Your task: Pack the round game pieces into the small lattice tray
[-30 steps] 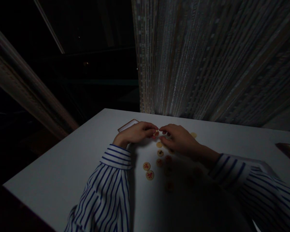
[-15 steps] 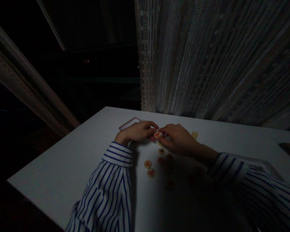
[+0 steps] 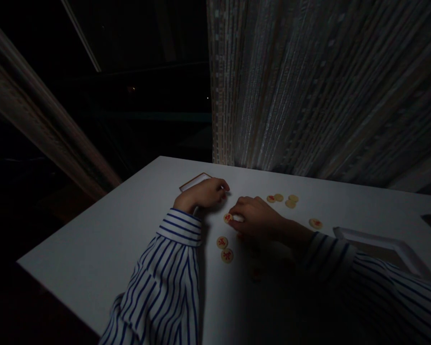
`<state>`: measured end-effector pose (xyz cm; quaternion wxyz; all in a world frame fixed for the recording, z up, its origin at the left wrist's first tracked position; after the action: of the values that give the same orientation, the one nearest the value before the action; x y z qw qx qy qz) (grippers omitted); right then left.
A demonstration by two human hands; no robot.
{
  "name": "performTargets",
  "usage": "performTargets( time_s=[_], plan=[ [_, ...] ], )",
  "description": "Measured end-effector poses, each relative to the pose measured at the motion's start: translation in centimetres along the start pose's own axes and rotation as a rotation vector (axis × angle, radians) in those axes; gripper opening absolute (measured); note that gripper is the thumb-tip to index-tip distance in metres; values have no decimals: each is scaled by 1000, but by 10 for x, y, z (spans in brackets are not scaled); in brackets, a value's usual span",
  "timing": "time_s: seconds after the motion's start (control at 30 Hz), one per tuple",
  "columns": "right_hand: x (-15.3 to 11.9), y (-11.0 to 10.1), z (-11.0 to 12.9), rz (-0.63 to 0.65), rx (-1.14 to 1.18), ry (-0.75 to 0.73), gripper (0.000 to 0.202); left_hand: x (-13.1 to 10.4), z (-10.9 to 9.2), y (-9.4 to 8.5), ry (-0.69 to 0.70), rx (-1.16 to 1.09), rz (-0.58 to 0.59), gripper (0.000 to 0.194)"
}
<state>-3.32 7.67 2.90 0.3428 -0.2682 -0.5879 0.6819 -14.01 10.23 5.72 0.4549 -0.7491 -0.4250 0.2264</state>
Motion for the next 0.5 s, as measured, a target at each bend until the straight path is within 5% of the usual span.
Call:
performTargets(
  time_s=[0.5],
  plan=[
    [10, -2, -17, -47, -96, 26, 27, -1, 2, -2, 2, 89, -19, 31]
  ],
)
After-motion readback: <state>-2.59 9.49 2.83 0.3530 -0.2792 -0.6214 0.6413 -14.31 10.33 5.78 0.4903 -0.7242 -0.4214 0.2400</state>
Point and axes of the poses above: each hand's wrist, its own x-axis towards the middle knuckle, its own y-axis out of the palm, z = x × y, the point moved 6 cm from there along x, towards the middle knuckle, and after that the axes turned 14 degrees about y, right-handed, at the moved point
